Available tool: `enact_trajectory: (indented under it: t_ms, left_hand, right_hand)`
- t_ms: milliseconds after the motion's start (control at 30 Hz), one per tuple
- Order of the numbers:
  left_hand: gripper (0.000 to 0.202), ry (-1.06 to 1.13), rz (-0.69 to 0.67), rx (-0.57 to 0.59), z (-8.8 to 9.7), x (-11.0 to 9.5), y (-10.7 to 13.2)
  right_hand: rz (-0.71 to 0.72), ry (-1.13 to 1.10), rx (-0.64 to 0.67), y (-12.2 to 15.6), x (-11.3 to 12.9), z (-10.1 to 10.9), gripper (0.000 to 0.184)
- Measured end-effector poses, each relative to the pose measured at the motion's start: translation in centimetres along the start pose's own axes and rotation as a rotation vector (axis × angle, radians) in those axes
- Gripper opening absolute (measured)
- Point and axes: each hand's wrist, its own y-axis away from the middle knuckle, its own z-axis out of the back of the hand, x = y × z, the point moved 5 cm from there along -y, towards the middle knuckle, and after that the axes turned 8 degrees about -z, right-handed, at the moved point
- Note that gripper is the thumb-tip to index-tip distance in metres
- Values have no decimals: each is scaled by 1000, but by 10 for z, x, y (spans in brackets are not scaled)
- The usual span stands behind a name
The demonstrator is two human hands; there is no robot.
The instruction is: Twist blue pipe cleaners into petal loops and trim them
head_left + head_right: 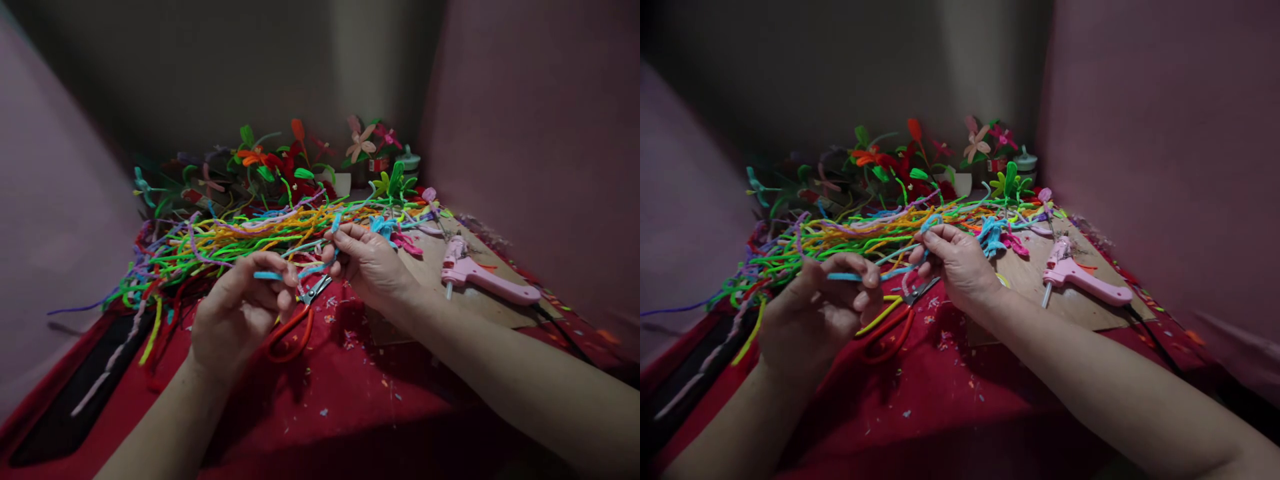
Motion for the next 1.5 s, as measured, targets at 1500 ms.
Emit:
enact_trajectory:
  t_ms: [1500]
  left_hand:
    - [14, -119, 40, -170, -1, 24, -2]
  right_hand:
    - [-501, 51, 375, 27, -39, -26, 22]
